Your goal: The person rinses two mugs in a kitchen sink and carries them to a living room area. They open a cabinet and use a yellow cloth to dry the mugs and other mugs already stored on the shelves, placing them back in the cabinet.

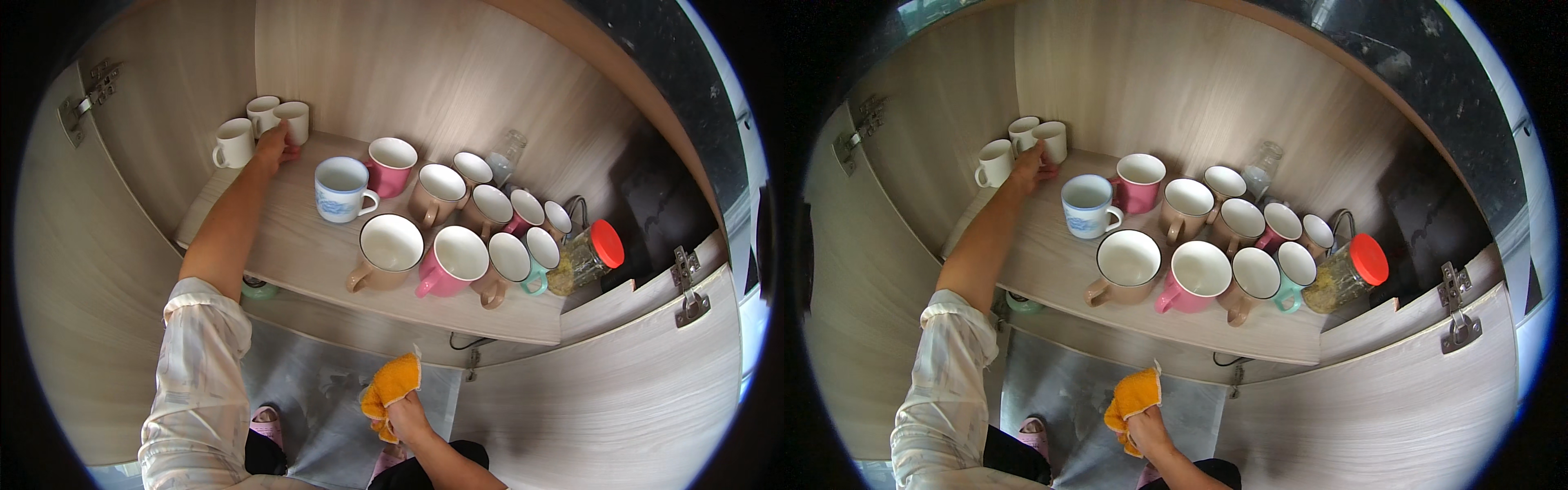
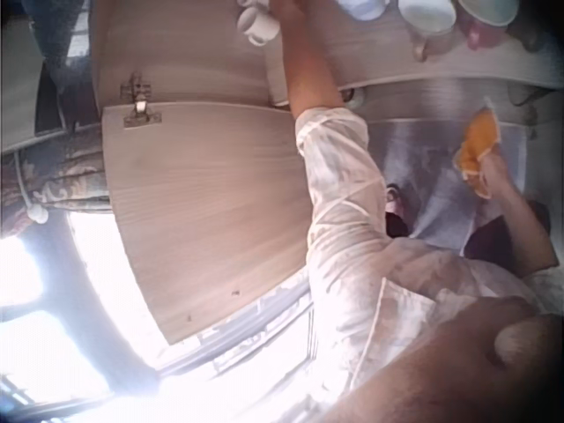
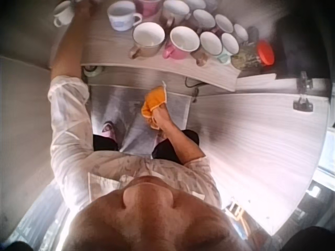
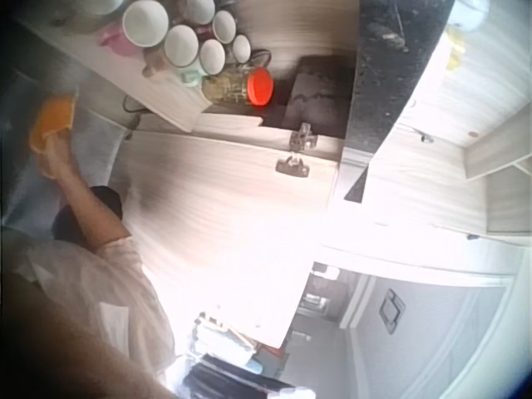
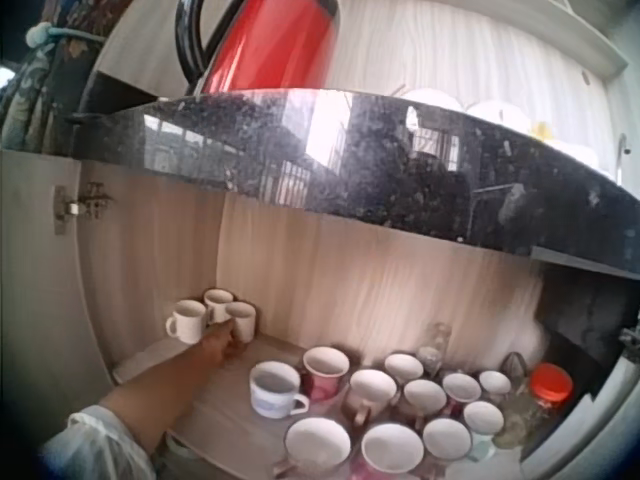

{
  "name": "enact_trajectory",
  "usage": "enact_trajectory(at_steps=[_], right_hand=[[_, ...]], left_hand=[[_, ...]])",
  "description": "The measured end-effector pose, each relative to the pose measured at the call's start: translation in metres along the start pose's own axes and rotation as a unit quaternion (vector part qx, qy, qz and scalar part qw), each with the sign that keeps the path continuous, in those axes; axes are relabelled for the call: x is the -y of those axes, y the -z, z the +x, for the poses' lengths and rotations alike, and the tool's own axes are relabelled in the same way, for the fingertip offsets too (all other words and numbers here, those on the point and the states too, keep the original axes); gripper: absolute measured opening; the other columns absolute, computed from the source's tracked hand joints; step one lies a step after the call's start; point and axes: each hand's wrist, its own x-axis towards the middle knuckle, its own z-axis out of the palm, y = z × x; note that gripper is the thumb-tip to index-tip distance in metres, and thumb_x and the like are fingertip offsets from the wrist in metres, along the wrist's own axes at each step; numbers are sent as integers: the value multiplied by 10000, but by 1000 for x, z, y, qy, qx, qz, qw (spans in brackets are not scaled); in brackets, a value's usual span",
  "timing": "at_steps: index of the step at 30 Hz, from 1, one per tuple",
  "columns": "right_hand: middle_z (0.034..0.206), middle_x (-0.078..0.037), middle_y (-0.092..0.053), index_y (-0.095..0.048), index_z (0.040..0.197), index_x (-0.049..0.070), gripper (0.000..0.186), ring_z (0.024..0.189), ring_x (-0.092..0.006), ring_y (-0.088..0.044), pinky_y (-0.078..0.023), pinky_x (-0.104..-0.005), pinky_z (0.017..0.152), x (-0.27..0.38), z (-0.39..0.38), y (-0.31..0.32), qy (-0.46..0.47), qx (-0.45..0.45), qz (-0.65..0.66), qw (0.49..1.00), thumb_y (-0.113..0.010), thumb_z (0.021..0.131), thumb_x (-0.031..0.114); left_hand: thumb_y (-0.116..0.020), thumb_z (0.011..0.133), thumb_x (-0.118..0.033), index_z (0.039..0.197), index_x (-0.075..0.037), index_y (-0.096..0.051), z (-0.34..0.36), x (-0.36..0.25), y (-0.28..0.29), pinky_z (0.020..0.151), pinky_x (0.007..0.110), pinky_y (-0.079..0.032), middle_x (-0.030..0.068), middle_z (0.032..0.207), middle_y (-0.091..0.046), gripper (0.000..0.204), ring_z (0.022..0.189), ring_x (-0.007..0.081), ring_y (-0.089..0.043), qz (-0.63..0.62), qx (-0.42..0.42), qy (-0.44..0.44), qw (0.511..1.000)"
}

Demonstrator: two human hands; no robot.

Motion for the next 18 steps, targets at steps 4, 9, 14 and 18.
enact_trajectory(at_steps=[4, 9, 14, 18], right_hand=[[709, -83, -525, -469, 933, 35, 170, 510, -171, -505, -408, -296, 418, -1, 1, 8, 23, 8, -2, 1000, -457, 890, 200], [768, -80, -530, -468, 937, 39, 217, 564, -174, -527, -421, -299, 429, 4, -6, 7, 23, 1, 46, 999, -476, 881, 249], [844, -61, -540, -484, 1000, 44, 211, 682, -149, -528, -445, -299, 544, -4, -14, 28, 60, -106, 106, 987, -441, 882, 214], [930, -81, -548, -474, 1024, 29, 300, 790, -201, -554, -466, -336, 654, 8, -15, 54, 169, -164, 151, 960, -443, 896, 298]], left_hand=[[-486, 857, -424, 938, -16, -517, -15, -17, -11, 521, 358, -517, 72, 750, -536, 417, 647, 196, -586, 95, -99, -8, 991], [-519, 857, -373, 964, 5, -537, -65, -29, -9, 626, 304, -473, 76, 792, -574, 393, 718, 184, -576, 290, -221, -213, 907], [-489, 895, -285, 824, 3, -538, -260, -19, -22, 678, 231, -393, 19, 752, -531, 300, 731, 98, -460, 198, 66, -232, 950], [-560, 829, -225, 853, -48, -603, -370, 72, -7, 628, 252, -447, 22, 745, -592, 184, 658, 100, -522, 249, 461, 180, 832]])
